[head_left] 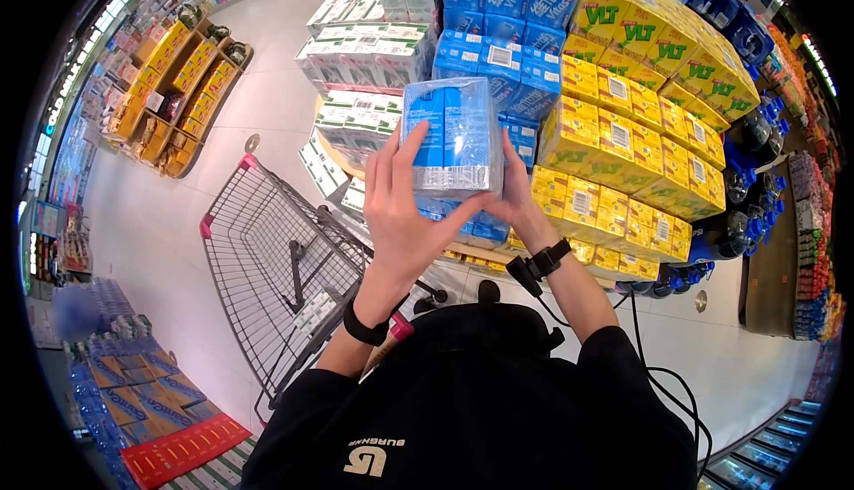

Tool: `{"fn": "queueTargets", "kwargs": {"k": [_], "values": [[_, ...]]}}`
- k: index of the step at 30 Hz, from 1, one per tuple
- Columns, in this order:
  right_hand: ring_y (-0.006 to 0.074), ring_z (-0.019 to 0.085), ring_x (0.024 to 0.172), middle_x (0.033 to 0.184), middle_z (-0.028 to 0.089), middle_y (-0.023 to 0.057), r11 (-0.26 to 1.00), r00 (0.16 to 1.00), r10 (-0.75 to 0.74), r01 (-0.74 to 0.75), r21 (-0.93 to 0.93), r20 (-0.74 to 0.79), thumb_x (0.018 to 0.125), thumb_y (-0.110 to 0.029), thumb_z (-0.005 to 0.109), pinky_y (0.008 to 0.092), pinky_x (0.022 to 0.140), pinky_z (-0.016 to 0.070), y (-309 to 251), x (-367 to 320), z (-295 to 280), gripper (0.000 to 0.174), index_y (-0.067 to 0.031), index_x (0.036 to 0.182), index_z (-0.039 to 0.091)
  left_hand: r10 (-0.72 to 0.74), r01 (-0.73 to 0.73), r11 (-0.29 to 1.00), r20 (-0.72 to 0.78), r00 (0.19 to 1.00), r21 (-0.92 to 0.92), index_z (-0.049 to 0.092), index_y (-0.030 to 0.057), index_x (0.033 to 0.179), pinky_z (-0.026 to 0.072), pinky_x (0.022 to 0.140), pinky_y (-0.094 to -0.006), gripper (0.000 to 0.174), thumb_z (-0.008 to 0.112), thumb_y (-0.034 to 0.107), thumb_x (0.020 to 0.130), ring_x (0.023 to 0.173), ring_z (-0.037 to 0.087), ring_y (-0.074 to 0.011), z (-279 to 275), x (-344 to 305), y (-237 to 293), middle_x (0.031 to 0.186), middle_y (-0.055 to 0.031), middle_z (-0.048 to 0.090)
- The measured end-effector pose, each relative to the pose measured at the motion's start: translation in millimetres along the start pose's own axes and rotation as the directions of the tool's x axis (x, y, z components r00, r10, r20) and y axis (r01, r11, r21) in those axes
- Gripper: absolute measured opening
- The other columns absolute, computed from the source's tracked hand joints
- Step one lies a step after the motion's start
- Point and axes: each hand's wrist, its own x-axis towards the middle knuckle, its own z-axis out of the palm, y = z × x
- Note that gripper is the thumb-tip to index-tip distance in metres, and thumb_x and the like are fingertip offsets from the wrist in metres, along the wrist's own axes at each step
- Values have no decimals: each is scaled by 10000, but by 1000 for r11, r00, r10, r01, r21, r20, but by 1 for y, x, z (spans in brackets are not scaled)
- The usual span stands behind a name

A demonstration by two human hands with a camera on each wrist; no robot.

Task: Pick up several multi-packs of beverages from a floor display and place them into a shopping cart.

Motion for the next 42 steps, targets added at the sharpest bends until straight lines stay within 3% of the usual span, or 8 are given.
{"fn": "queueTargets", "kwargs": {"k": [11, 15, 22, 25, 27, 30, 37, 42], "values": [[228, 659, 1072, 1216, 651, 121, 993, 996, -60, 52, -103, -73, 1009, -473, 477, 425, 944, 529, -6, -7, 11, 524, -45, 1307, 532, -248, 262, 946, 95, 964, -188, 345, -43, 1404, 508, 914, -412, 867, 814, 292, 758, 1122, 579, -342, -23, -4, 5, 1246, -244, 494], [214, 680, 1034, 1198, 663, 122, 966, 992, -63, 33, -257, -112, 1018, -414, 493, 384, 904, 557, -22, -17, 26, 485, -9, 1282, 532, -504, 545, 602, 251, 826, -583, 254, -20, 1426, 514, 907, -352, 759, 708, 203, 861, 1127, 568, -247, -33, -11, -12, 1289, -197, 468], [224, 571, 1233, 1368, 552, 179, 691, 976, -23, -142, -709, -218, 977, -514, 531, 338, 1043, 451, -38, -59, 80, 694, 16, 1415, 435, -776, 756, 114, 417, 473, -645, 271, -26, 1413, 549, 900, -455, 704, 568, 267, 847, 1086, 636, -293, -42, -30, -32, 1257, -184, 545], [280, 380, 1394, 1513, 358, 235, 482, 976, -51, -164, -861, -214, 942, -658, 460, 409, 1161, 273, -39, -53, 41, 923, 62, 1491, 280, -714, 778, -5, 546, 437, -629, 437, -57, 1323, 542, 904, -457, 568, 555, 240, 853, 1027, 666, -270, -41, -39, -57, 1166, -166, 643], [271, 456, 1309, 1444, 450, 213, 409, 962, -145, -152, -900, -229, 951, -695, 383, 446, 1128, 302, -36, -55, 30, 912, 37, 1492, 319, -677, 812, -62, 622, 393, -581, 514, -64, 1268, 537, 906, -435, 500, 559, 234, 868, 1009, 674, -258, -42, -42, -65, 1144, -155, 670], [147, 547, 1113, 1253, 588, 65, 453, 968, -66, -186, -872, -241, 989, -622, 406, 306, 983, 417, -49, -80, 70, 754, -20, 1441, 456, -661, 800, -160, 665, 348, -578, 472, -72, 1310, 531, 906, -437, 543, 572, 247, 883, 1033, 665, -271, -41, -44, -70, 1188, -166, 649], [94, 560, 814, 947, 532, 24, 338, 972, -235, 66, -939, -16, 991, -255, 583, 262, 729, 477, -53, -94, 67, 455, -14, 1369, 505, -468, 702, -451, 816, 340, -551, 374, 10, 1441, 338, 1092, -549, 626, 577, 284, 916, 1284, 497, -336, -30, -60, -79, 1380, -195, 529], [97, 580, 799, 888, 472, 6, 434, 975, -213, 157, -887, 68, 959, -167, 637, 259, 671, 522, -53, -105, 93, 468, -27, 1381, 488, -350, 639, -587, 868, 353, -497, 386, -6, 1440, 349, 1101, -547, 649, 585, 339, 928, 1264, 519, -337, -25, -67, -76, 1397, -195, 517]]}}
